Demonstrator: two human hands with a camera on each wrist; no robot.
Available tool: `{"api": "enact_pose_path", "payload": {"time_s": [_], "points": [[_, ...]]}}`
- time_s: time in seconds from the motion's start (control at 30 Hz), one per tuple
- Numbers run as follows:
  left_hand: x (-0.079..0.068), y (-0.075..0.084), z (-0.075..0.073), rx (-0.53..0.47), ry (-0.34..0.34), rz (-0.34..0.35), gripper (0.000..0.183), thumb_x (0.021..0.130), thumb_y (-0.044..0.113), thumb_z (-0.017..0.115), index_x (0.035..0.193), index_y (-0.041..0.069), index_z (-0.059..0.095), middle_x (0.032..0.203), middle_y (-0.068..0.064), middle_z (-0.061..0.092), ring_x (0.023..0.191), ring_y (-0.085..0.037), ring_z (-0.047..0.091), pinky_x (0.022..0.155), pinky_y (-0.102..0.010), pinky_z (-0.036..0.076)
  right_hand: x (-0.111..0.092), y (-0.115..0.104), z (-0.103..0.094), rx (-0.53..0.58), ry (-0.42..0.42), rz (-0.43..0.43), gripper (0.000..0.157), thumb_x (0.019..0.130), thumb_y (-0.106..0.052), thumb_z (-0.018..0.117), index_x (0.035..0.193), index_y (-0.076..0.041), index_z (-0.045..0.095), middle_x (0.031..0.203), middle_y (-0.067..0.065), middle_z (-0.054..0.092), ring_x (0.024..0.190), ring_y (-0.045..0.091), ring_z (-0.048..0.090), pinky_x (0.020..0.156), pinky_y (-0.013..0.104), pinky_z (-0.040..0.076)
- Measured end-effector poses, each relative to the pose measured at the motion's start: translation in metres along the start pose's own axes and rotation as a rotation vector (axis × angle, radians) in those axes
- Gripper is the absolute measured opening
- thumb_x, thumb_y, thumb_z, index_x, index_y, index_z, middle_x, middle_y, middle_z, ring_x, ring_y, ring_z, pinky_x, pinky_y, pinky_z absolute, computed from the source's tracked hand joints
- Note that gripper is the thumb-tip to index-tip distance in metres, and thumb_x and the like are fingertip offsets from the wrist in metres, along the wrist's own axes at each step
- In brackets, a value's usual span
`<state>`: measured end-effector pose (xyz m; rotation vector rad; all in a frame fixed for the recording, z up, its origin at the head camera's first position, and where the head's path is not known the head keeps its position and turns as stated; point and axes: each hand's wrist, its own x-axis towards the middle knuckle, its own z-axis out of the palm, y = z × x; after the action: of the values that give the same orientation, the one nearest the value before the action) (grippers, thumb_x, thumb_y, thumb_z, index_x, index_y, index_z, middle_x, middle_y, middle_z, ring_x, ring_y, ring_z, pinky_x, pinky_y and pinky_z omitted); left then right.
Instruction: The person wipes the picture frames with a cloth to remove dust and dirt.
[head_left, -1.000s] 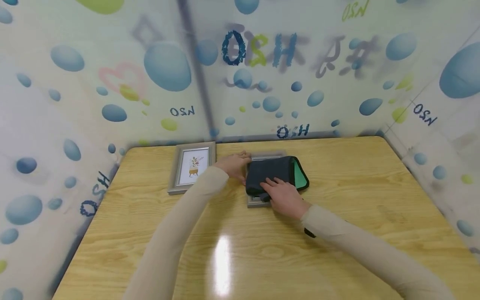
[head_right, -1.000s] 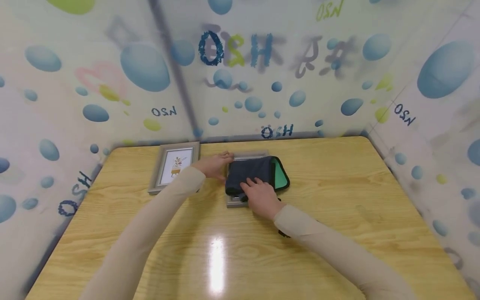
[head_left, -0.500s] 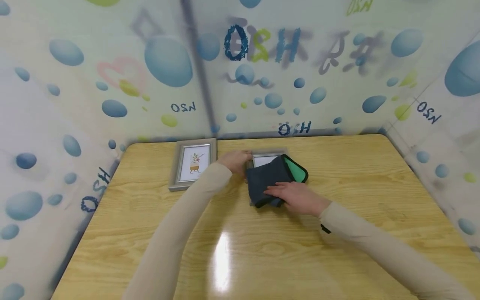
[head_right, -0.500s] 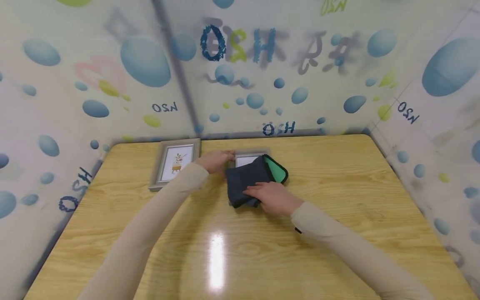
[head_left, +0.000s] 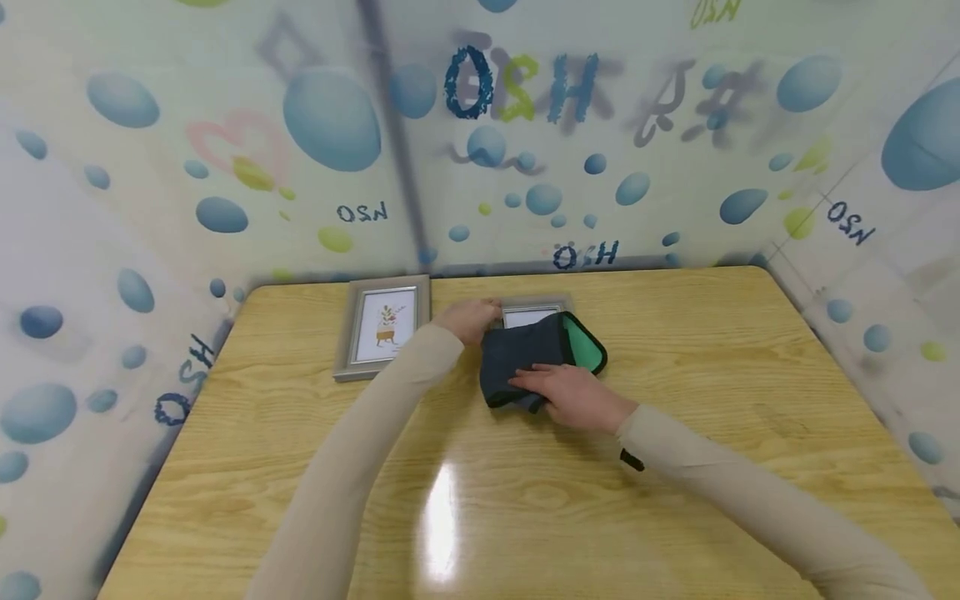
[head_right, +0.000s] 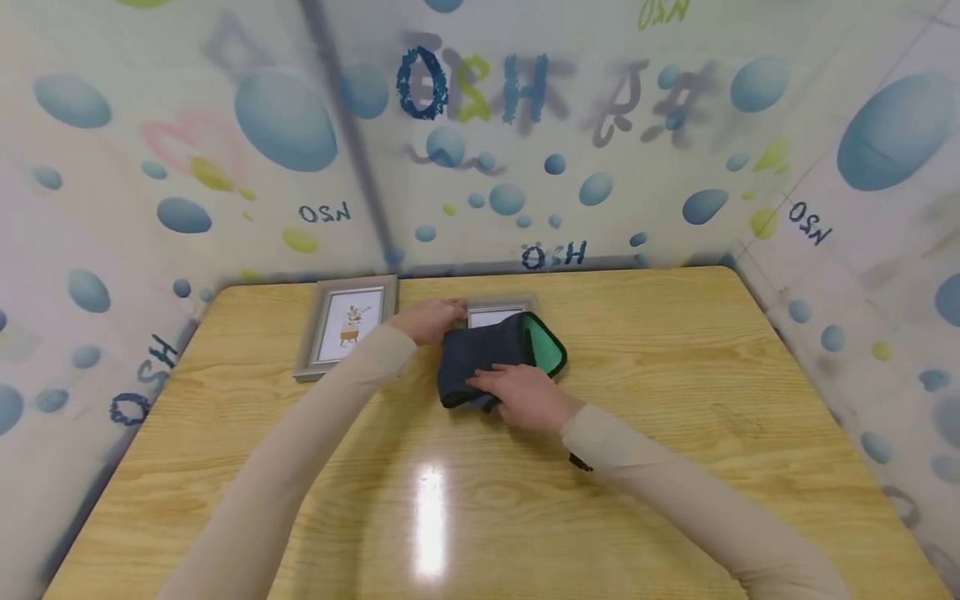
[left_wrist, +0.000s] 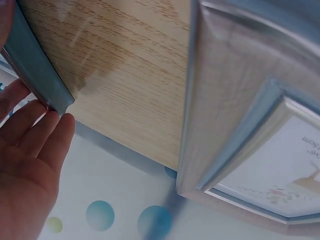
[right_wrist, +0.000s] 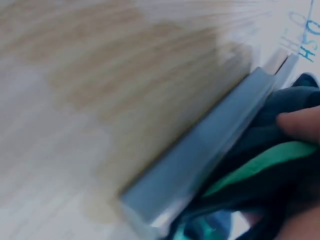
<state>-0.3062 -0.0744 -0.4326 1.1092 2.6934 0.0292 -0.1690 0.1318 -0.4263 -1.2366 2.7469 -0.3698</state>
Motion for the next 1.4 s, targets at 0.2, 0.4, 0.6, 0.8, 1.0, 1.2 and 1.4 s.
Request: {"api": "enact_pose_path", "payload": {"time_s": [0.2, 0.4, 0.6, 0.8, 1.0, 1.2, 1.4], "points": [[0.0, -0.003, 0.003, 0.028, 0.03, 0.016, 0.037, 0.08, -0.003, 0.074, 0.116, 0.006, 0.067, 0.112, -0.006, 0.059, 0.102, -0.023, 0.062, 0.084, -0.033, 0.052, -0.009, 0.016, -0.001, 0.249, -0.046, -0.136, 0.065, 0.077, 0.02, 0.045, 0.137, -0.003, 0.052, 0.141, 0.012, 0.05, 0.132, 0.035, 0.041, 0.103, 0.048, 0.038], [0.001, -0.005, 0.002, -0.003, -0.023, 0.037, 0.06, 0.071, 0.023, 0.087, 0.122, 0.003, 0.063, 0.119, -0.009, 0.056, 0.105, -0.024, 0.059, 0.091, -0.033, 0.048, -0.025, 0.008, -0.011, 0.007, -0.054, 0.006, 0.05, 0.085, 0.011, 0.053, 0.132, -0.004, 0.057, 0.131, 0.014, 0.058, 0.12, 0.035, 0.053, 0.093, 0.047, 0.047], [0.002, -0.002, 0.0, -0.028, -0.049, 0.01, 0.072, 0.066, 0.031, 0.09, 0.125, 0.003, 0.061, 0.129, -0.011, 0.053, 0.112, -0.027, 0.056, 0.098, -0.036, 0.044, -0.044, -0.007, -0.018, -0.275, 0.021, 0.163, 0.03, 0.085, 0.0, 0.066, 0.115, -0.001, 0.065, 0.108, 0.016, 0.068, 0.088, 0.032, 0.066, 0.066, 0.04, 0.055], [-0.002, 0.003, -0.006, -0.026, -0.054, -0.012, 0.067, 0.066, 0.028, 0.09, 0.122, 0.004, 0.064, 0.121, -0.009, 0.055, 0.106, -0.025, 0.058, 0.093, -0.035, 0.047, -0.033, -0.013, -0.008, -0.224, 0.03, 0.115, 0.035, 0.087, -0.001, 0.065, 0.122, 0.0, 0.062, 0.118, 0.018, 0.064, 0.098, 0.035, 0.064, 0.074, 0.043, 0.055], [-0.003, 0.005, -0.004, 0.042, 0.008, -0.002, 0.035, 0.081, 0.001, 0.076, 0.115, 0.006, 0.068, 0.112, -0.007, 0.059, 0.098, -0.022, 0.062, 0.083, -0.032, 0.051, -0.014, -0.012, 0.009, 0.061, 0.045, -0.073, 0.055, 0.083, 0.01, 0.056, 0.137, -0.003, 0.052, 0.138, 0.014, 0.052, 0.123, 0.037, 0.049, 0.098, 0.049, 0.042], [0.0, 0.002, -0.005, 0.065, -0.032, 0.014, 0.045, 0.078, 0.015, 0.081, 0.12, 0.005, 0.065, 0.112, -0.008, 0.056, 0.101, -0.022, 0.06, 0.086, -0.032, 0.049, -0.015, -0.011, 0.017, 0.096, 0.065, -0.247, 0.068, 0.075, 0.016, 0.055, 0.139, -0.007, 0.05, 0.142, 0.008, 0.049, 0.131, 0.033, 0.041, 0.102, 0.049, 0.038], [0.003, 0.0, -0.007, 0.018, -0.126, 0.011, 0.071, 0.074, 0.03, 0.085, 0.133, 0.003, 0.057, 0.123, -0.011, 0.051, 0.112, -0.026, 0.055, 0.096, -0.034, 0.045, -0.042, -0.006, 0.016, -0.066, 0.068, -0.218, 0.068, 0.077, 0.013, 0.059, 0.141, -0.009, 0.049, 0.143, 0.01, 0.047, 0.131, 0.035, 0.041, 0.1, 0.051, 0.04]]}}
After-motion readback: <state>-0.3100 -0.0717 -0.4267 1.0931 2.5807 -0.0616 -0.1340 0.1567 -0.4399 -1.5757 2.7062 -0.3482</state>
